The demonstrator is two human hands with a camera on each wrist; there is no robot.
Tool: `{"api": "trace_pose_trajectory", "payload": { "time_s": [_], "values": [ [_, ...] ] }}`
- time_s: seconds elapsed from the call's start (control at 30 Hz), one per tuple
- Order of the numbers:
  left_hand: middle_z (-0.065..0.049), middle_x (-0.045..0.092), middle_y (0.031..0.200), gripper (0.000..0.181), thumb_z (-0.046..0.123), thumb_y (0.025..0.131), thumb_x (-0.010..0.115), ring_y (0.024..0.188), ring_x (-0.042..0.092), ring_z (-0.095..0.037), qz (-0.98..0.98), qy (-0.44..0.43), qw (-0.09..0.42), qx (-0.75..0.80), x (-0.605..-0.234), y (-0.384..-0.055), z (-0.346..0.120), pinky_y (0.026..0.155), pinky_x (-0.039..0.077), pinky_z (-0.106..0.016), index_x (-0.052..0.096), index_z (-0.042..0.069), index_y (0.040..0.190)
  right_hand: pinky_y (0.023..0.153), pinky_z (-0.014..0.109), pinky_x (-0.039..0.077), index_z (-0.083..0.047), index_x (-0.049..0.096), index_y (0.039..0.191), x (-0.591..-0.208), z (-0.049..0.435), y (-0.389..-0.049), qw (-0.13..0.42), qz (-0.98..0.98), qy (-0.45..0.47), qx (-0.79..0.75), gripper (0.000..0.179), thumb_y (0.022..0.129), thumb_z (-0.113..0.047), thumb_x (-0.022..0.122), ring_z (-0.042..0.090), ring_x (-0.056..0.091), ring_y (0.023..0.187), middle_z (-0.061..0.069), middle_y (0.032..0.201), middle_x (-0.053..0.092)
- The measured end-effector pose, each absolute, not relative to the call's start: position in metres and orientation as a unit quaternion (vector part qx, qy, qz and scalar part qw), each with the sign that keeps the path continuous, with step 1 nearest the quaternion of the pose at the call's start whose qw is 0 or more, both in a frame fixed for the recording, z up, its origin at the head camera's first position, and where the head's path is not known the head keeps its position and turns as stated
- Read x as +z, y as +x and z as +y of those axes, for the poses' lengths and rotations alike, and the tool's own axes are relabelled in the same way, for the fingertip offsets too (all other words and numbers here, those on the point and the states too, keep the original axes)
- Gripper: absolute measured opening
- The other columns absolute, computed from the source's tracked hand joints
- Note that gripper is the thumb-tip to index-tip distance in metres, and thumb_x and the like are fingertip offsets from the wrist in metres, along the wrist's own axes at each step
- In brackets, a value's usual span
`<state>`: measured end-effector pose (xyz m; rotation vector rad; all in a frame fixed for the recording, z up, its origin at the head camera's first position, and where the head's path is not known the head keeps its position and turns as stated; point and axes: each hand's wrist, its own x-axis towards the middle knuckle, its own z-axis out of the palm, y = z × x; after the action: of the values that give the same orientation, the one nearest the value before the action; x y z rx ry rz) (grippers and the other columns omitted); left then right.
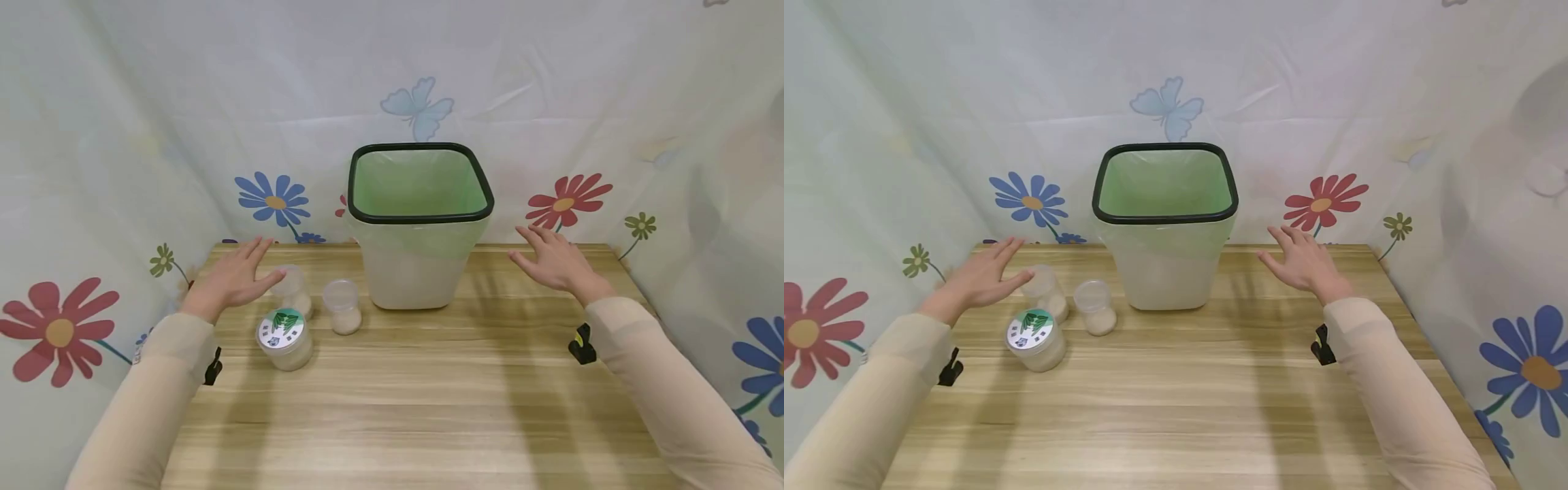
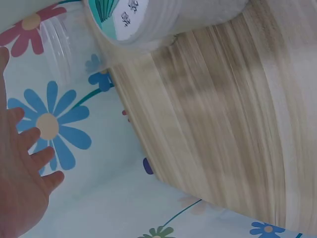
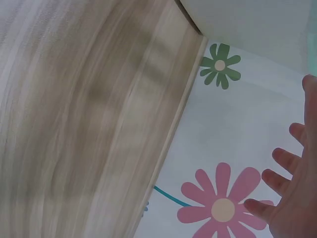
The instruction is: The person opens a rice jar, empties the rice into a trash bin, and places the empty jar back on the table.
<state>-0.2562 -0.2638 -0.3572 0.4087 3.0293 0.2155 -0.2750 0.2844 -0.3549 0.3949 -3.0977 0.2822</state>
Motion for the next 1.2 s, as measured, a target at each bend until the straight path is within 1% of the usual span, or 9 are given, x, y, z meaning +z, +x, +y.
{"api": "trace_pose_trajectory", "payload": {
  "time_s": [0.17,0.37,0.43,0.6,0.77,0.9,1.0,1.07,1.2],
  "values": [
    [-0.022,0.014,0.151,0.083,0.064,0.089,0.031,0.135,0.018,-0.044,0.988,0.126,0.018,0.084,-0.361,-0.252,-0.273,0.105,0.02,-0.06,0.013,0.008,0.148,0.099,0.067,0.023,-0.012,0.023,0.146,-0.358,0.287,-0.272,0.022,-0.985,0.127,0.111,0.072,0.092,-0.055,0.037,0.05,0.026,0.128,0.028,0.143,0.027],
    [-0.02,0.013,0.152,0.082,0.062,0.089,0.034,0.134,0.019,-0.044,0.987,0.124,0.001,0.104,-0.367,-0.249,-0.282,0.104,0.021,-0.061,0.012,0.01,0.148,0.099,0.064,0.025,-0.01,0.027,0.145,-0.362,0.288,-0.269,0.048,-0.981,0.119,0.145,0.072,0.091,-0.055,0.041,0.049,0.03,0.125,0.029,0.14,0.032],
    [-0.02,0.013,0.152,0.082,0.062,0.089,0.034,0.134,0.019,-0.044,0.987,0.124,-0.004,0.107,-0.369,-0.247,-0.283,0.104,0.021,-0.062,0.011,0.01,0.148,0.099,0.064,0.025,-0.008,0.029,0.143,-0.364,0.288,-0.268,0.057,-0.979,0.118,0.155,0.071,0.091,-0.053,0.043,0.049,0.031,0.125,0.03,0.139,0.032],
    [-0.02,0.015,0.151,0.08,0.059,0.09,0.036,0.134,0.02,-0.045,0.985,0.125,-0.021,0.115,-0.372,-0.241,-0.286,0.102,0.022,-0.063,0.012,0.01,0.148,0.097,0.064,0.028,-0.006,0.034,0.141,-0.372,0.288,-0.265,0.076,-0.974,0.117,0.178,0.064,0.091,-0.042,0.05,0.048,0.034,0.122,0.03,0.137,0.035],
    [-0.023,0.018,0.15,0.08,0.06,0.089,0.036,0.13,0.024,-0.048,0.986,0.119,-0.026,0.114,-0.378,-0.234,-0.287,0.098,0.025,-0.067,0.011,0.012,0.149,0.097,0.063,0.03,-0.005,0.037,0.139,-0.379,0.287,-0.261,0.094,-0.97,0.114,0.191,0.062,0.09,-0.04,0.052,0.045,0.036,0.123,0.026,0.136,0.04],
    [-0.024,0.017,0.15,0.081,0.058,0.09,0.039,0.131,0.023,-0.048,0.982,0.119,-0.023,0.145,-0.387,-0.229,-0.289,0.1,0.022,-0.066,0.009,0.012,0.149,0.095,0.063,0.032,-0.006,0.038,0.138,-0.382,0.287,-0.257,0.099,-0.969,0.111,0.199,0.061,0.09,-0.04,0.053,0.044,0.037,0.123,0.025,0.135,0.041],
    [-0.024,0.016,0.149,0.08,0.054,0.09,0.043,0.132,0.02,-0.048,0.976,0.122,-0.022,0.18,-0.394,-0.225,-0.291,0.102,0.019,-0.065,0.01,0.01,0.148,0.093,0.062,0.034,-0.005,0.039,0.138,-0.384,0.286,-0.255,0.102,-0.968,0.111,0.198,0.062,0.09,-0.043,0.051,0.044,0.039,0.121,0.025,0.134,0.042],
    [-0.024,0.017,0.149,0.079,0.052,0.09,0.045,0.133,0.02,-0.047,0.973,0.123,-0.028,0.192,-0.4,-0.221,-0.293,0.102,0.019,-0.064,0.011,0.01,0.148,0.093,0.062,0.035,-0.004,0.04,0.136,-0.385,0.285,-0.253,0.106,-0.968,0.113,0.197,0.061,0.091,-0.043,0.05,0.044,0.04,0.121,0.025,0.134,0.043],
    [-0.024,0.019,0.149,0.078,0.048,0.09,0.048,0.132,0.022,-0.047,0.97,0.121,-0.033,0.206,-0.409,-0.214,-0.296,0.1,0.021,-0.066,0.012,0.01,0.148,0.093,0.062,0.034,-0.003,0.042,0.135,-0.388,0.282,-0.249,0.109,-0.966,0.115,0.207,0.058,0.09,-0.038,0.053,0.044,0.04,0.12,0.025,0.133,0.044]
  ]
}}
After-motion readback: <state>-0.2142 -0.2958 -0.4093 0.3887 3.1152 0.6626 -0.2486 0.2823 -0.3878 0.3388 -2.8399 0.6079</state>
